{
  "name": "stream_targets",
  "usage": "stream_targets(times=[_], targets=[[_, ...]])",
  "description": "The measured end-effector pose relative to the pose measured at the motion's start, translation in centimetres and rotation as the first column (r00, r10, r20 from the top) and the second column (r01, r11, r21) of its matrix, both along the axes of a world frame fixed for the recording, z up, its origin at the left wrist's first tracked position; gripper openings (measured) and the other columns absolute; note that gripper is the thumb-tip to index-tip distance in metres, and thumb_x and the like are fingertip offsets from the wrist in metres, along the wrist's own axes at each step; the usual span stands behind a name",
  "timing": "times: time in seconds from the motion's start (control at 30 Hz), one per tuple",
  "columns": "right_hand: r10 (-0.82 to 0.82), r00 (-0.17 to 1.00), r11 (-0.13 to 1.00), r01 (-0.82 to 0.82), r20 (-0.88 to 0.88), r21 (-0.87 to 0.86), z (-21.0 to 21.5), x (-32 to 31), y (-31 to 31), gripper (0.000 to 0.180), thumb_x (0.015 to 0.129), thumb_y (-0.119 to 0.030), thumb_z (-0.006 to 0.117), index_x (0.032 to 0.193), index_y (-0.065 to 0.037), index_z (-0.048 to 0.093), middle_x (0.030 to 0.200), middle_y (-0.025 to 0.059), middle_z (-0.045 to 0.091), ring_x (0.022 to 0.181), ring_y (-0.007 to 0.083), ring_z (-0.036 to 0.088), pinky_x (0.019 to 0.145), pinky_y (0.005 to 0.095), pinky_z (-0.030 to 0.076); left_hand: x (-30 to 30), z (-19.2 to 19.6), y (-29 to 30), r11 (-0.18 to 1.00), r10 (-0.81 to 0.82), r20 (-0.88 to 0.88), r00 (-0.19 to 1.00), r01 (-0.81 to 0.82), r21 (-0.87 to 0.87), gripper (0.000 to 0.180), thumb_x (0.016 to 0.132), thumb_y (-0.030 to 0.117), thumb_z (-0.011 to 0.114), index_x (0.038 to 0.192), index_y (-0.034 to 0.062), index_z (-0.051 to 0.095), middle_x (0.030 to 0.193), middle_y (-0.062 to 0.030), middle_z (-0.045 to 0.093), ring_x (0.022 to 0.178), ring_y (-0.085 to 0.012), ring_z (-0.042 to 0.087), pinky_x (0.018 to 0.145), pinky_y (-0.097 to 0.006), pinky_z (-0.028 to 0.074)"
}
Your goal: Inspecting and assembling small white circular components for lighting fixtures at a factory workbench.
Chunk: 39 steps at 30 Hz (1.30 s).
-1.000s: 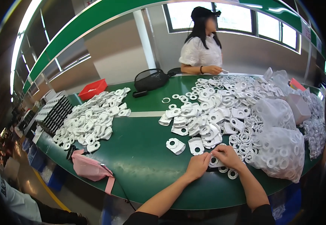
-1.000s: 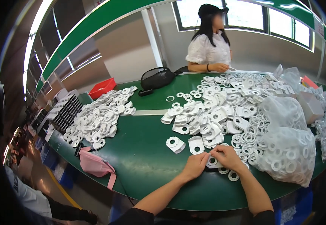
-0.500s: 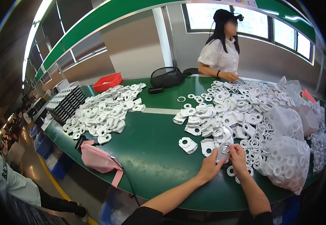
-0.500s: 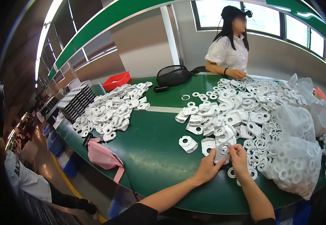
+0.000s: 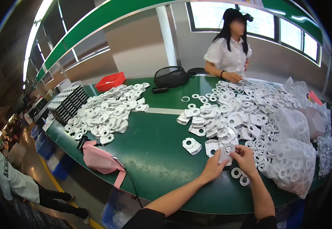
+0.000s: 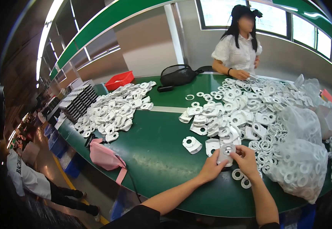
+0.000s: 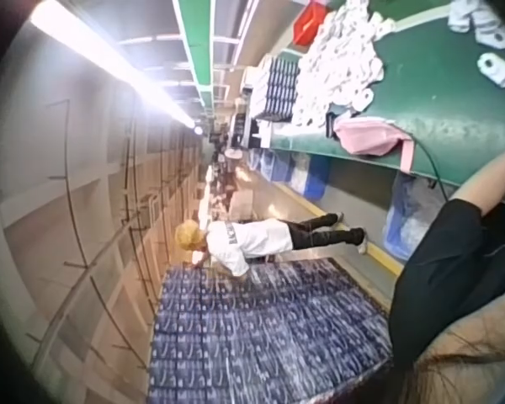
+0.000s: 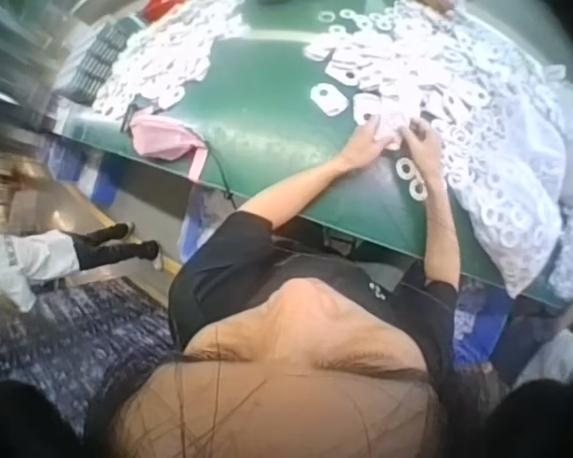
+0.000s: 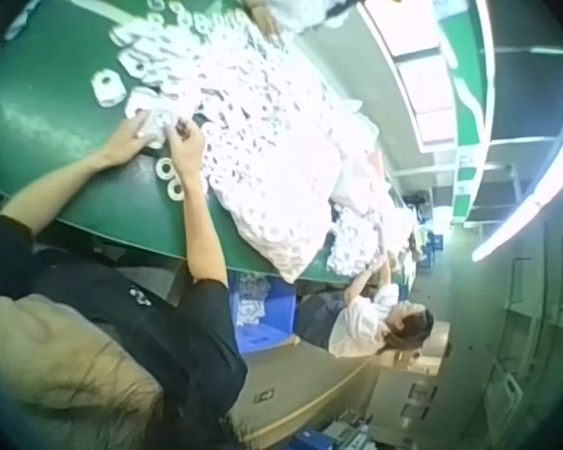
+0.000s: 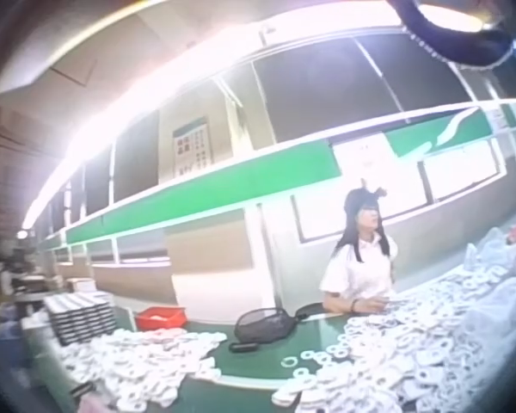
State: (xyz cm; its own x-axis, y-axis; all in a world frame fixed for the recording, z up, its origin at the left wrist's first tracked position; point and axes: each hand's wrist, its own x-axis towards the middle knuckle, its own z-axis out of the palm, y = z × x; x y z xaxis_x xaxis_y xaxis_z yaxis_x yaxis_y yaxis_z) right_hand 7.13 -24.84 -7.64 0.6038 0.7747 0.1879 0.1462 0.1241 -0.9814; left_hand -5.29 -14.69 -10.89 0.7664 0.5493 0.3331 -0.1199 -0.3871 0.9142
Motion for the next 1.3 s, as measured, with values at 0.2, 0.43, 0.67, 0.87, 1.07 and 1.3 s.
stream_targets(times=[0.2, 0.43, 0.67, 0.87, 1.07, 1.3], targets=[[-0.217, 0.968, 0.97, 0.229, 0.128, -0.084, -0.1, 0.1, 0.2, 0.025, 0.082, -0.017, 0.065, 0.065, 0.0, 0.057, 0.053, -0.0019, 0.052, 0.049, 0.0026, 0.043, 0.043, 0.0204, 0.031, -0.1, 0.7, -0.5, 0.998, -0.044, -0.076, 0.996, 0.048, 0.05, 0.049, 0.081, 0.019, 0.06, 0.123, 0.0008, 0.042, 0.099, -0.0235, 0.061, 0.087, -0.037, 0.061, 0.075, -0.04, 0.048], [-0.096, 0.954, 0.973, 0.15, 0.283, -0.177, 0.6, -0.6, 0.0, 0.027, 0.069, -0.02, 0.075, 0.081, -0.001, 0.06, 0.065, 0.0001, 0.058, 0.057, 0.0048, 0.048, 0.051, 0.0208, 0.04, -0.2, 0.9, 0.0, 0.999, -0.037, -0.134, 0.99, 0.04, 0.024, 0.045, 0.081, 0.02, 0.06, 0.12, 0.0017, 0.045, 0.095, -0.0213, 0.062, 0.085, -0.032, 0.063, 0.071, -0.038, 0.048], [-0.108, 0.938, 0.981, 0.155, 0.33, -0.12, -0.5, 2.4, -0.9, 0.021, 0.082, -0.013, 0.058, 0.098, -0.001, 0.063, 0.075, 0.0079, 0.066, 0.065, 0.0157, 0.062, 0.062, 0.0266, 0.047, -0.5, 2.6, 5.1, 0.832, 0.094, -0.044, 0.995, -0.103, -0.545, 0.023, 0.08, 0.006, 0.061, 0.102, 0.003, 0.054, 0.077, -0.0028, 0.06, 0.057, -0.0089, 0.055, 0.048, -0.022, 0.045], [0.462, 0.743, 0.838, -0.189, 0.484, -0.511, 3.0, 2.4, -2.8, 0.032, 0.069, -0.013, 0.069, 0.099, -0.005, 0.063, 0.083, 0.0092, 0.065, 0.075, 0.0214, 0.061, 0.067, 0.0313, 0.047, -5.5, 8.3, 16.5, 0.738, 0.613, 0.463, 0.641, -0.255, -0.624, 0.046, 0.089, 0.015, 0.055, 0.128, 0.002, 0.036, 0.109, -0.0097, 0.052, 0.088, -0.0145, 0.055, 0.073, -0.028, 0.047], [0.557, 0.761, 0.712, -0.231, 0.333, -0.663, 2.7, 2.4, -3.2, 0.026, 0.068, -0.009, 0.068, 0.093, -0.004, 0.066, 0.084, 0.0099, 0.066, 0.078, 0.022, 0.063, 0.071, 0.0316, 0.049, -4.6, 5.0, 14.6, 0.855, 0.517, 0.004, 0.856, -0.516, -0.049, 0.048, 0.082, 0.024, 0.064, 0.121, -0.0001, 0.047, 0.121, -0.0147, 0.049, 0.104, -0.021, 0.05, 0.08, -0.029, 0.044], [0.418, 0.791, 0.839, -0.148, 0.446, -0.524, 2.6, 1.8, -2.3, 0.017, 0.073, -0.011, 0.064, 0.088, -0.004, 0.061, 0.084, 0.0102, 0.06, 0.078, 0.0236, 0.059, 0.069, 0.0329, 0.047, -3.1, 3.0, 8.3, 0.686, 0.554, -0.482, 0.678, -0.044, 0.727, 0.052, 0.075, 0.031, 0.066, 0.118, 0.0071, 0.052, 0.116, -0.0203, 0.048, 0.101, -0.0376, 0.043, 0.086, -0.042, 0.041]])
